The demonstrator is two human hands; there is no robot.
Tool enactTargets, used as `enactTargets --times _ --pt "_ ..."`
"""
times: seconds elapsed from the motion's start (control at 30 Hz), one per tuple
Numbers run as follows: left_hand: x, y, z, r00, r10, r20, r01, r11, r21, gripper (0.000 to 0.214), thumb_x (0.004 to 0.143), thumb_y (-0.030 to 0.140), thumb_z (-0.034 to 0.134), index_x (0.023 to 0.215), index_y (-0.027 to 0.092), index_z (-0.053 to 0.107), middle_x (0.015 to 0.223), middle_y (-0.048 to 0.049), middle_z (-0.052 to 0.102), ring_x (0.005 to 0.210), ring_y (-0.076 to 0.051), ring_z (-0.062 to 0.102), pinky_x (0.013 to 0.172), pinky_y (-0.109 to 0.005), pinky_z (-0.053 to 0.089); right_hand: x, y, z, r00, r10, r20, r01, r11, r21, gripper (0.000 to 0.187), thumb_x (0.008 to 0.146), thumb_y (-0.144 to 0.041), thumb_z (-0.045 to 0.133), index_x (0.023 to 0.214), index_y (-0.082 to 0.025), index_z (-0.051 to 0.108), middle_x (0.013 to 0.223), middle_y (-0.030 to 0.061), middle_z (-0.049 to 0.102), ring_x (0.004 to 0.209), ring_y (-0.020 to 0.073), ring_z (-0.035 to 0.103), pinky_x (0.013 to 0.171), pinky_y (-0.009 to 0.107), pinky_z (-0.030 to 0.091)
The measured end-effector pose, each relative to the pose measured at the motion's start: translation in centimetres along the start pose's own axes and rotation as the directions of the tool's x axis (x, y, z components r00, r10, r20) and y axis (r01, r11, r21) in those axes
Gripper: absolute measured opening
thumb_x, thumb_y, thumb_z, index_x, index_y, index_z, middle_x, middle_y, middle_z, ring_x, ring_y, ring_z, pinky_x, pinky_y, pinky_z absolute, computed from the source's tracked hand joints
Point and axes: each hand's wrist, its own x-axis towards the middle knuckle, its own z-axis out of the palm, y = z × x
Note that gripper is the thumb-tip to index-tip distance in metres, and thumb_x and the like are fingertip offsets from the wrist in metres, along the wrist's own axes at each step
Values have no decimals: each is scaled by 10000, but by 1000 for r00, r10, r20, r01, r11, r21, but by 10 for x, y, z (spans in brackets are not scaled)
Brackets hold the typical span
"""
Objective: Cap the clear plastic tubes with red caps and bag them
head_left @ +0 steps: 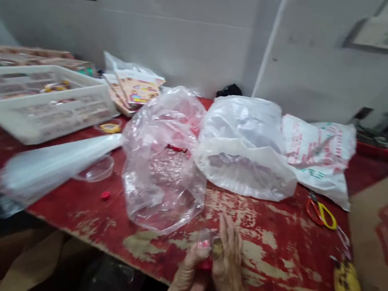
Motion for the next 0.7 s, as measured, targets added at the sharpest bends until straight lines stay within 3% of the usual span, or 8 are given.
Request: enactTargets --times 0.2,0.33,0.47,0.57,0.7 --pt "-11 -1 -1 999 2 45 8 974 -226 176 573 159 739 742 146 693 773 -48 705 797 -198 658 828 -347 504 -6 0 5 984 -132 -120 147 981 124 535 964 -389 181 1449 -187 280 1455 158 351 1351 308 311 1029 582 307" --pt "-21 2 -4 995 10 96 26 930 -366 271 554 103 701 822 118 673 789 -62 695 823 -205 651 839 -349 471 -6 3 -2 952 -303 -42 306 939 156 518 959 -432 199 1353 -202 444 1375 144 449 1275 321 409 1008 574 325" --pt "-29 6 -15 987 -16 159 95 861 -500 373 548 105 700 917 67 664 812 -96 693 844 -204 638 767 -292 445 -4 -2 -1 867 -499 8 496 863 101 528 947 -482 198 1266 -231 535 1234 129 566 1175 334 494 951 560 368" --pt "-37 9 -27 991 -13 130 83 831 -550 361 559 86 702 918 59 669 779 -76 691 801 -146 631 683 -209 423 -9 -19 4 798 -602 21 600 798 58 426 937 -441 309 1237 -249 544 1168 117 597 1138 329 519 944 557 363" --pt "-53 18 -40 990 51 129 21 863 -504 326 564 149 749 874 69 687 812 -87 704 905 -188 639 780 -229 431 -19 -50 14 692 -722 21 721 692 43 344 908 -297 446 1229 -210 534 1170 120 600 1129 304 525 972 545 348"
